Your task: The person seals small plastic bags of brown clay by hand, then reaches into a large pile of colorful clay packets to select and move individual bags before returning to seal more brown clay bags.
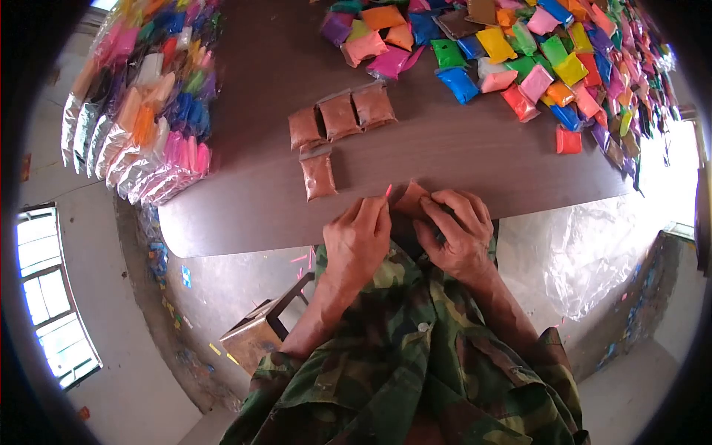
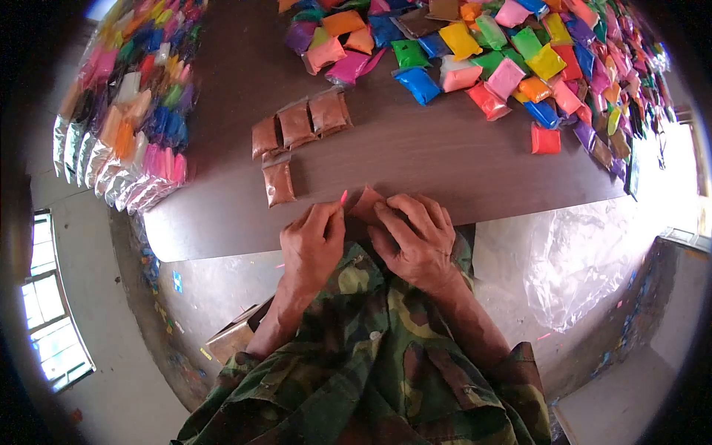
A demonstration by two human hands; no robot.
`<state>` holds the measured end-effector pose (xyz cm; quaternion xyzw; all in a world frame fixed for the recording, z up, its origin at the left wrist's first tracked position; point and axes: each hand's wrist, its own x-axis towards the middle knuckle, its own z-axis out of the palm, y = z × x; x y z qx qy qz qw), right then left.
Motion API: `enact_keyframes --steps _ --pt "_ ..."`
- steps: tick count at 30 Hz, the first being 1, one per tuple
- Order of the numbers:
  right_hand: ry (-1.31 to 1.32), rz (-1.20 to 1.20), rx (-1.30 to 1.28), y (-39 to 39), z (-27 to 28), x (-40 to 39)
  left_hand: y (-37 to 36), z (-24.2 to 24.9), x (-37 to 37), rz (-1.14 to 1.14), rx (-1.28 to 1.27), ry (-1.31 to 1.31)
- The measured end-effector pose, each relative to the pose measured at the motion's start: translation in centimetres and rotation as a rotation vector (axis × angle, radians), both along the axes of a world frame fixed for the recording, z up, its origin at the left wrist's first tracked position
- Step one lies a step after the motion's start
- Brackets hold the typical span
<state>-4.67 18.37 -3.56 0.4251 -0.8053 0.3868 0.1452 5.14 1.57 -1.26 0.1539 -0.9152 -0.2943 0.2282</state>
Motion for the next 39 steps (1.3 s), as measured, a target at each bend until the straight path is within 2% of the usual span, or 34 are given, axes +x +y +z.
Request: enact_keyframes --steps 4,7,10,13,19,22,28,31,33,36,39 --pt "0.018 -0.008 0.009 0.1 -0.2 0.1 0.4 1.2 -0.9 -0.115 0.063 0.065" --pt "0.036 -0.01 -0.009 0.1 -0.5 0.0 0.5 1.8 -2.0 -0.202 -0.084 -0.064" --pt "0.01 -0.017 -0.024 0.0 -0.2 0.1 -0.2 2.2 -2.6 -0.222 -0.087 -0.124" --pt "-0.009 -0.014 -0.028 -0.2 -0.1 0.2 -1.1 1.8 -3.1 -0.227 -0.222 -0.172" --pt "-0.003 -0.025 -0.034 0.0 -0.3 0.4 -1.1 2.7 -3.4 -0.23 -0.145 -0.087" --pt "0.005 -0.02 -0.028 -0.2 -0.2 0.3 -0.9 1.8 -3.2 -0.233 -0.186 -0.129" --pt "-0.048 0.013 0.034 0.4 1.2 0.3 -2.5 1.7 -3.0 -0.105 -0.109 -0.091" --pt "-0.065 0.025 0.039 0.6 1.5 0.0 -2.3 1.7 -1.9 -0.04 0.103 -0.012" --pt "-0.073 0.014 0.03 0.8 1.9 -0.1 -2.4 2.0 -1.2 -0.01 0.136 0.04" --pt "-0.146 0.054 -0.017 0.7 2.6 -0.6 -1.7 3.3 -0.8 -0.007 0.169 0.083" --pt "-0.365 -0.029 0.007 0.5 3.0 -0.5 -0.1 3.2 -0.5 -0.028 0.203 0.094"
